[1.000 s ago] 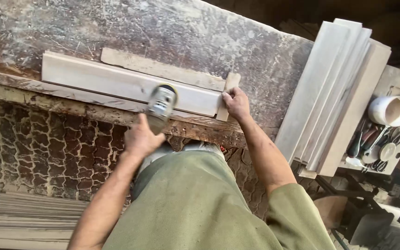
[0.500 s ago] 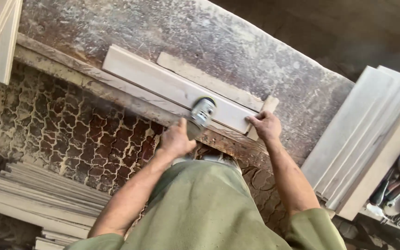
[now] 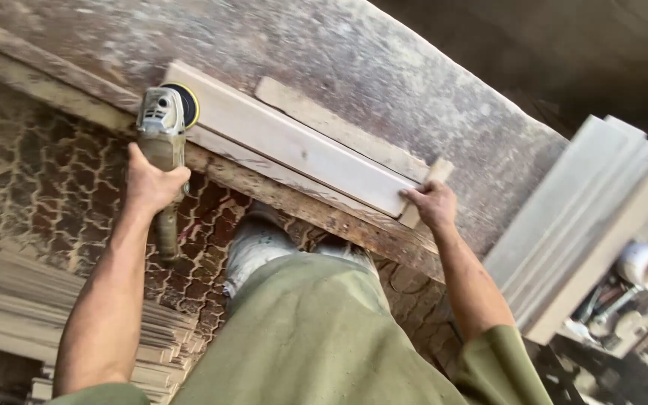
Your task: Using a handheld power sander to smooth wood planks on a workbench.
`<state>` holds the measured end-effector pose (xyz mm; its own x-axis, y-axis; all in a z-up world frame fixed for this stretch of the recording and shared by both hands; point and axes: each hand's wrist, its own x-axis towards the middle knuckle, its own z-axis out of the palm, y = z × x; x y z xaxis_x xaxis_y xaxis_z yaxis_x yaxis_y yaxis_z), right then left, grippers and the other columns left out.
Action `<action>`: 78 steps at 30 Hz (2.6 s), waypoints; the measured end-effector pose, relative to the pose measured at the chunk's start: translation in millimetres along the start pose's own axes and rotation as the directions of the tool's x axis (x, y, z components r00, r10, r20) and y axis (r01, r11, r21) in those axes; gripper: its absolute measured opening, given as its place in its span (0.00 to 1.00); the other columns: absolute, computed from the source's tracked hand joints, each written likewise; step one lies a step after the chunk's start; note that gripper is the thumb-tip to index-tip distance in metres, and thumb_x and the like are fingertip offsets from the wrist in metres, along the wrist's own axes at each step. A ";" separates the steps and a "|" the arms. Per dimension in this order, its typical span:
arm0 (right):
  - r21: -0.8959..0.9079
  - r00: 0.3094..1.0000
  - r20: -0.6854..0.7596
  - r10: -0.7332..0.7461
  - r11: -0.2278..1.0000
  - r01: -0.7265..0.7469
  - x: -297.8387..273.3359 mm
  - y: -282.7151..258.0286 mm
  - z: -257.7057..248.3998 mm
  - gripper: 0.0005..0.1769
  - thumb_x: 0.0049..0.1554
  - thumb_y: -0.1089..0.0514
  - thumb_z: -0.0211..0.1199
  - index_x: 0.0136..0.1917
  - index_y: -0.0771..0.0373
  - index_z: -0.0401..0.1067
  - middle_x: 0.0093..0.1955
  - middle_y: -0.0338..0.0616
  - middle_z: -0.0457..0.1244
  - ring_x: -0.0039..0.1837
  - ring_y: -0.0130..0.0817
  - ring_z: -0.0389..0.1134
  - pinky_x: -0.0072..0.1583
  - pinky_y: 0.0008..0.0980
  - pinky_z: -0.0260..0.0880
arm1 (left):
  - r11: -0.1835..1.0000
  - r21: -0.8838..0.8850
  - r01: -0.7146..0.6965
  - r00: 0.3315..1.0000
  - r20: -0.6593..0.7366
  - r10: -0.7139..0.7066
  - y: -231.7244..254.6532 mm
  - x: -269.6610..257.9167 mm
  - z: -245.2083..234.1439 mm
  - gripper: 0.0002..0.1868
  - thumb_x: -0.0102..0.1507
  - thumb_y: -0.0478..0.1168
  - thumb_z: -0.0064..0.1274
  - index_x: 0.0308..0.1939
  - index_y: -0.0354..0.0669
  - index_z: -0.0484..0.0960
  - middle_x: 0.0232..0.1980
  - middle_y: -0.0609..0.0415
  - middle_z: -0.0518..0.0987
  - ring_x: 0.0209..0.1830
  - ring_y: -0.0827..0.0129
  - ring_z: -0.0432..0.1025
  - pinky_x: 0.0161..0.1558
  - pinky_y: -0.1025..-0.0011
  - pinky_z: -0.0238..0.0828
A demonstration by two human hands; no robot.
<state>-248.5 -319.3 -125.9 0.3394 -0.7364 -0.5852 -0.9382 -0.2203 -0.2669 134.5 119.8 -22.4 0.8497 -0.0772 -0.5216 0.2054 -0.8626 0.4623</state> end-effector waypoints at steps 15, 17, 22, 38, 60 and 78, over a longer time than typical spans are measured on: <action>-0.030 0.985 0.102 -0.136 0.990 0.139 0.1 -14.4 -25.9 0.18 0.47 0.37 0.73 0.35 0.51 0.82 0.31 0.51 0.69 0.44 0.54 0.74 0.45 0.48 0.71 | 0.677 0.332 -0.657 0.649 0.706 0.283 84.8 -207.4 254.2 0.47 0.53 0.55 0.64 0.70 0.39 0.63 0.55 0.37 0.76 0.55 0.40 0.76 0.46 0.40 0.76; -0.034 0.982 0.123 -0.140 0.989 0.145 6.4 -13.7 -16.9 0.20 0.46 0.34 0.73 0.35 0.51 0.81 0.27 0.45 0.67 0.41 0.47 0.74 0.44 0.43 0.71 | 0.707 0.327 -0.627 0.674 0.682 0.283 72.0 -198.6 239.2 0.45 0.53 0.54 0.63 0.68 0.38 0.63 0.55 0.37 0.75 0.54 0.39 0.75 0.46 0.39 0.75; 0.060 0.996 0.083 -0.024 0.998 0.019 10.4 -0.1 -3.7 0.19 0.44 0.33 0.76 0.34 0.46 0.79 0.21 0.35 0.65 0.33 0.30 0.72 0.42 0.29 0.70 | 0.781 0.365 -0.506 0.793 0.553 0.256 48.2 -145.4 156.3 0.42 0.52 0.52 0.64 0.64 0.37 0.65 0.52 0.36 0.76 0.51 0.37 0.76 0.44 0.41 0.77; 0.244 0.999 0.047 -0.022 0.970 0.009 -2.4 -21.0 -17.9 0.17 0.47 0.46 0.80 0.37 0.59 0.79 0.27 0.45 0.68 0.33 0.30 0.73 0.39 0.26 0.71 | 1.000 -0.023 0.002 1.000 -0.011 -0.002 -8.6 -26.0 19.3 0.47 0.47 0.45 0.60 0.68 0.33 0.62 0.54 0.28 0.78 0.57 0.34 0.73 0.54 0.39 0.70; -0.193 0.993 0.069 -0.098 0.975 0.109 -9.3 -30.5 -31.9 0.22 0.52 0.34 0.69 0.48 0.51 0.83 0.46 0.53 0.74 0.58 0.55 0.73 0.59 0.50 0.72 | 0.881 0.365 -0.302 0.885 0.452 0.116 20.0 -150.9 160.2 0.45 0.54 0.54 0.61 0.68 0.37 0.62 0.58 0.36 0.76 0.59 0.40 0.74 0.55 0.42 0.75; -0.129 0.706 0.560 -0.434 0.795 0.592 -16.5 -491.9 132.0 0.19 0.55 0.42 0.71 0.48 0.59 0.78 0.38 0.38 0.68 0.35 0.27 0.64 0.35 0.26 0.65 | 0.641 -0.426 0.639 0.766 0.269 -0.585 -161.0 -59.3 -112.6 0.36 0.57 0.32 0.59 0.67 0.29 0.62 0.44 0.36 0.79 0.26 0.53 0.75 0.23 0.62 0.78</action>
<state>216.3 -114.3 -86.1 0.6848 -0.0661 -0.7257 -0.5540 -0.6941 -0.4597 105.6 319.5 14.9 0.3999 0.3109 -0.8622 0.8813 -0.3887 0.2686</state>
